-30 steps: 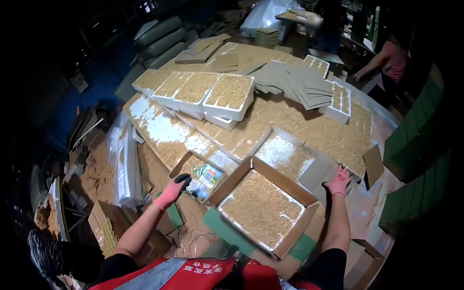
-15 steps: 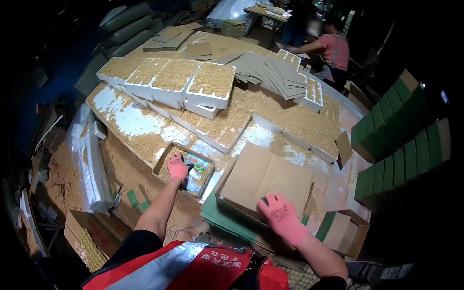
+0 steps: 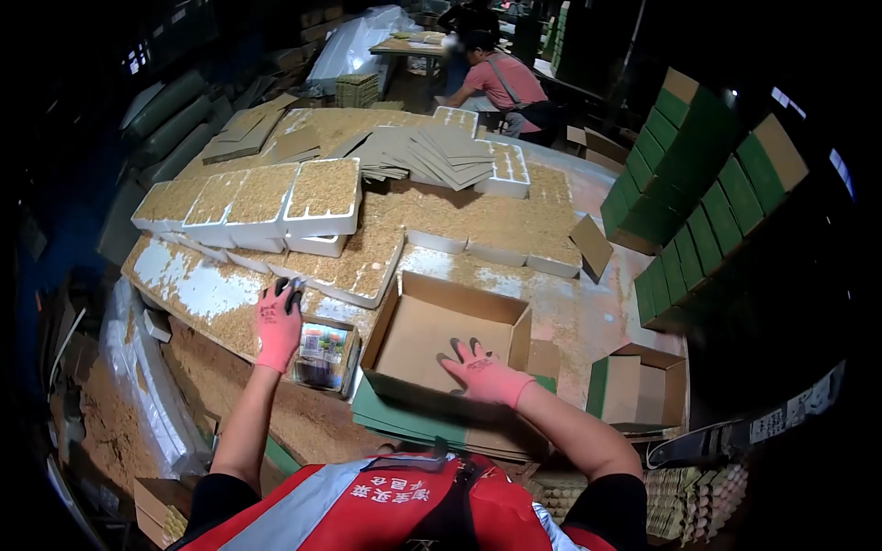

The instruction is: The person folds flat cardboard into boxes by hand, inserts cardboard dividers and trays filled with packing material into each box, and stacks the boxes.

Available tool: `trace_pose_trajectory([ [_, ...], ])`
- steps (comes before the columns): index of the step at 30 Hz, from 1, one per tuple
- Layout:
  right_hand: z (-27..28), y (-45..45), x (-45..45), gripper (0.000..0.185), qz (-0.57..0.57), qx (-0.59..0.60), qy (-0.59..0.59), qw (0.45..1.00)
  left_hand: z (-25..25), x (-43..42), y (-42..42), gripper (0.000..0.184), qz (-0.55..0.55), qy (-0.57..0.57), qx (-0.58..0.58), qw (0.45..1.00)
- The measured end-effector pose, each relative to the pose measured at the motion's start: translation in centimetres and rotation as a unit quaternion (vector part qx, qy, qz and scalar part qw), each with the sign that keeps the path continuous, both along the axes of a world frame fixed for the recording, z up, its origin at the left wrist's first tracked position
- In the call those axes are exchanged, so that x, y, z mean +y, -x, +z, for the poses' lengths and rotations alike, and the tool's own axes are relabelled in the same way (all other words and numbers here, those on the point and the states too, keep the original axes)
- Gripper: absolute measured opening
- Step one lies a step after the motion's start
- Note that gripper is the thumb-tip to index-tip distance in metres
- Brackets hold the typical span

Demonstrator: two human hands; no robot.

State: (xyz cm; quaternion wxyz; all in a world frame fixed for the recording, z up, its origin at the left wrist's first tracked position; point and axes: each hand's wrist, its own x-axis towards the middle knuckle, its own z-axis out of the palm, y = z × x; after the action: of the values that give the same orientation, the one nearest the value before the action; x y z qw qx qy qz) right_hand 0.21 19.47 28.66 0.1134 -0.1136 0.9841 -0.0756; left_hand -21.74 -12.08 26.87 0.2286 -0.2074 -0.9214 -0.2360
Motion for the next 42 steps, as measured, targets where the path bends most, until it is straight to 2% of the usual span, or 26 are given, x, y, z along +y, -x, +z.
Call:
trace_pose_trajectory([
  [2,0.1,0.3,0.4,0.056,0.014,-0.036,-0.018,0.999,6.0,7.3,-5.2,0.025,-0.155,-0.009,0.049,0.987],
  [4,1.4,0.3,1.5,0.048,0.011,-0.101,0.053,0.993,2.7,13.1,-6.7,0.029,-0.349,0.202,0.098,0.91],
  [5,2.2,-0.5,2.1,0.044,-0.014,-0.018,0.083,0.996,-1.2,14.5,-7.2,0.032,-0.409,0.343,0.016,0.845],
  [7,4.9,-1.8,4.1,0.037,-0.059,0.157,0.131,0.977,0.1,14.7,-7.7,0.04,-0.441,0.368,-0.107,0.812],
  [9,4.6,-3.8,7.1,0.029,-0.239,0.274,0.206,0.909,5.3,12.6,-6.9,0.051,-0.457,0.192,-0.218,0.841],
  [11,1.5,-5.9,11.5,0.036,-0.367,0.252,0.338,0.829,8.0,9.6,-5.3,0.059,-0.346,-0.068,-0.417,0.838],
  [13,-4.5,-7.8,14.2,0.045,-0.439,-0.031,0.641,0.629,4.1,7.3,-2.6,0.058,-0.29,-0.281,-0.426,0.81],
  [14,-8.6,-7.7,13.6,0.052,-0.376,-0.092,0.667,0.637,-1.6,6.2,-1.0,0.06,-0.282,-0.258,-0.48,0.789],
  [15,-13.9,-7.3,12.4,0.055,-0.306,-0.01,0.512,0.802,-6.8,6.1,-0.4,0.061,-0.284,-0.232,-0.53,0.765],
  [17,-17.6,-5.8,8.8,0.088,-0.374,-0.066,0.496,0.781,-7.2,9.2,-3.8,0.064,-0.305,-0.107,-0.48,0.816],
  [18,-10.4,-5.0,5.8,0.103,-0.446,-0.107,0.429,0.778,-6.6,10.9,-5.7,0.064,-0.256,-0.167,-0.503,0.808],
  [21,-13.9,-3.5,3.7,0.116,-0.506,-0.037,0.385,0.771,-7.6,10.9,-4.5,0.053,-0.322,-0.276,-0.584,0.692],
  [22,-12.8,-3.8,2.4,0.115,-0.51,-0.001,0.419,0.751,-12.6,9.6,-2.4,0.054,-0.292,-0.284,-0.59,0.697],
  [23,-10.8,-3.9,0.6,0.114,-0.509,0.036,0.453,0.731,-16.8,8.5,-0.6,0.057,-0.277,-0.347,-0.645,0.622],
  [25,-8.1,-3.7,0.5,0.105,-0.518,0.107,0.484,0.697,-12.2,9.7,-3.0,0.049,-0.375,-0.447,-0.63,0.513],
  [27,-1.5,-6.1,2.3,0.091,-0.421,0.182,0.619,0.637,-8.8,13.7,-5.5,0.05,-0.408,-0.446,-0.646,0.466],
  [29,-1.4,-7.9,6.8,0.089,-0.414,0.214,0.554,0.69,-7.0,17.6,-8.4,0.051,-0.425,-0.42,-0.676,0.431],
  [33,0.9,-19.0,20.5,0.06,-0.449,0.088,0.586,0.669,-5.1,26.2,-15.0,0.054,-0.456,-0.358,-0.737,0.348],
  [34,1.0,-21.6,24.0,0.06,-0.521,0.12,0.426,0.73,-4.8,28.5,-16.9,0.054,-0.46,-0.343,-0.749,0.331],
  [35,1.6,-24.2,24.3,0.064,-0.673,0.213,0.114,0.699,-4.7,31.0,-19.1,0.055,-0.463,-0.328,-0.763,0.31],
  [36,1.1,-27.5,27.2,0.068,-0.729,0.181,-0.052,0.658,-4.5,33.4,-21.3,0.056,-0.462,-0.314,-0.778,0.288],
  [37,-6.1,-29.8,31.7,0.068,-0.718,0.286,-0.283,0.568,-4.4,36.1,-23.6,0.057,-0.462,-0.299,-0.792,0.266],
  [39,-9.9,-34.2,35.4,0.064,-0.772,0.114,-0.032,0.625,-4.5,41.8,-27.9,0.058,-0.456,-0.272,-0.819,0.219],
  [40,-13.8,-34.7,37.9,0.06,-0.681,0.064,-0.098,0.723,-4.5,44.7,-29.9,0.059,-0.451,-0.263,-0.831,0.19],
  [41,-18.7,-36.5,38.2,0.05,-0.556,0.299,0.073,0.772,-5.0,47.6,-31.5,0.06,-0.453,-0.249,-0.84,0.167],
  [42,-16.4,-37.1,36.2,0.043,-0.578,0.136,0.062,0.803,-5.8,50.7,-32.8,0.061,-0.469,-0.233,-0.838,0.155],
])
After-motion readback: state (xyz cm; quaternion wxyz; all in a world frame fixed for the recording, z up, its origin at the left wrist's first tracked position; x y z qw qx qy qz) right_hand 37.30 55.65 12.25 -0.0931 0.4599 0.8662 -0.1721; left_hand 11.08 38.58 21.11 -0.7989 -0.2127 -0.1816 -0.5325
